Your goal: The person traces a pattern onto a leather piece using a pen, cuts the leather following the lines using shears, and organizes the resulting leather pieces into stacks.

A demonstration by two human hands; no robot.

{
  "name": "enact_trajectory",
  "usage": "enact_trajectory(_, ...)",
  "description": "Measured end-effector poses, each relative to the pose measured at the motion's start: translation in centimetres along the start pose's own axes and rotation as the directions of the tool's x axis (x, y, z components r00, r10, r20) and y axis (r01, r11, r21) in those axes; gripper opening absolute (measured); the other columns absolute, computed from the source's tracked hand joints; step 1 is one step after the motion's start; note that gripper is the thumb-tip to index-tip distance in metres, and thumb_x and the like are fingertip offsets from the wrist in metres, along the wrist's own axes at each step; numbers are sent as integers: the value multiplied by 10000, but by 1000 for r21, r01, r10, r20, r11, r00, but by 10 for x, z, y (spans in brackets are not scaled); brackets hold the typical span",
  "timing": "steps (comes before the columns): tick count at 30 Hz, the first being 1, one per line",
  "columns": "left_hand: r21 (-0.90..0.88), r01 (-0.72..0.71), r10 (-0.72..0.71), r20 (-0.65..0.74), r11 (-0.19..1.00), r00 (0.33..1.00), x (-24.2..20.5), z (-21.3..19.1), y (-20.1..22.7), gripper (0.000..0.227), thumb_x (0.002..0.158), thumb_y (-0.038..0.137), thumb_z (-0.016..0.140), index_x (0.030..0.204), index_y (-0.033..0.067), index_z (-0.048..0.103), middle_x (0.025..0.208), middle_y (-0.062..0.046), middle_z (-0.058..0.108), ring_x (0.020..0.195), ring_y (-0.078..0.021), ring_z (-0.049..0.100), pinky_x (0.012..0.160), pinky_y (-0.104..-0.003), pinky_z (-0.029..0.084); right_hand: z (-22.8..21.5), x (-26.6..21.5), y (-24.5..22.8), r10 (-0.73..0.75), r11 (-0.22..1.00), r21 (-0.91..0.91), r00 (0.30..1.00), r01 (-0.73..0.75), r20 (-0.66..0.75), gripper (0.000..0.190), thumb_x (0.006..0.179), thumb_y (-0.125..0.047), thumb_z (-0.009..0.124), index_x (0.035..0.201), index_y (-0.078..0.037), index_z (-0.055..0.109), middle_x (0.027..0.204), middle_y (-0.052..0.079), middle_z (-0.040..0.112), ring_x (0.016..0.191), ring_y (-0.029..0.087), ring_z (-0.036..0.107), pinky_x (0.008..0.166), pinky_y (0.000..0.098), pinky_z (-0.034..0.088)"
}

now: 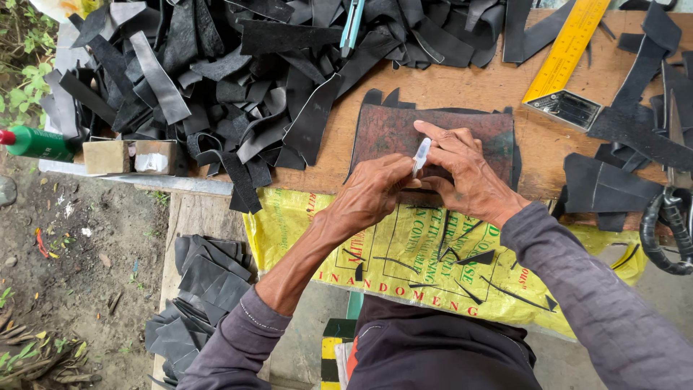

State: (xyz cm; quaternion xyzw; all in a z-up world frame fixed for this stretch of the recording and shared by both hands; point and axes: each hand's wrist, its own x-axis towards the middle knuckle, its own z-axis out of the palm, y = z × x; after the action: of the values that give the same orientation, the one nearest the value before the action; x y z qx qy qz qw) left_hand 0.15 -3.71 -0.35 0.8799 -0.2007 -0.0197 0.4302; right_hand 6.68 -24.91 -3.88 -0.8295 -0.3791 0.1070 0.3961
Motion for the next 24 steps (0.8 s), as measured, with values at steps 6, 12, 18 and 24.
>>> enact_trajectory(6,-96,48,-53,-52,994,997,3,-4,2,102,933,20,695,1004,12,622,861,-162,647,776,-352,659,701,-411,513,-12,-9,8,-57,989,-132,997,62,48,470,720,-185,832,1181,-224,749,1611,55,388,1346,330,393,1058,484,297)
enact_trajectory(12,-84,14,-20,-71,996,997,2,0,2,98,943,28,688,1008,20,616,879,-154,649,800,-355,663,709,-410,524,-22,-7,14,-9,998,-63,985,21,172,552,727,-141,807,1261,-259,730,1627,56,342,1399,342,337,1103,512,262)
enact_trajectory(18,-35,14,-14,-8,999,1000,6,4,6,178,888,57,719,1036,27,625,917,-155,659,846,-394,647,717,-452,509,-29,-4,12,31,999,3,974,-32,224,425,703,-95,814,1109,-202,748,1655,9,347,1416,295,365,1122,473,293)
enact_trajectory(24,-3,-5,5,-15,1000,1000,16,25,11,138,930,29,697,1040,25,615,962,-147,671,864,-387,663,705,-459,501,-32,-4,8,49,992,107,988,-65,147,352,734,-157,834,1067,-125,723,1622,18,407,1408,293,408,1134,495,302)
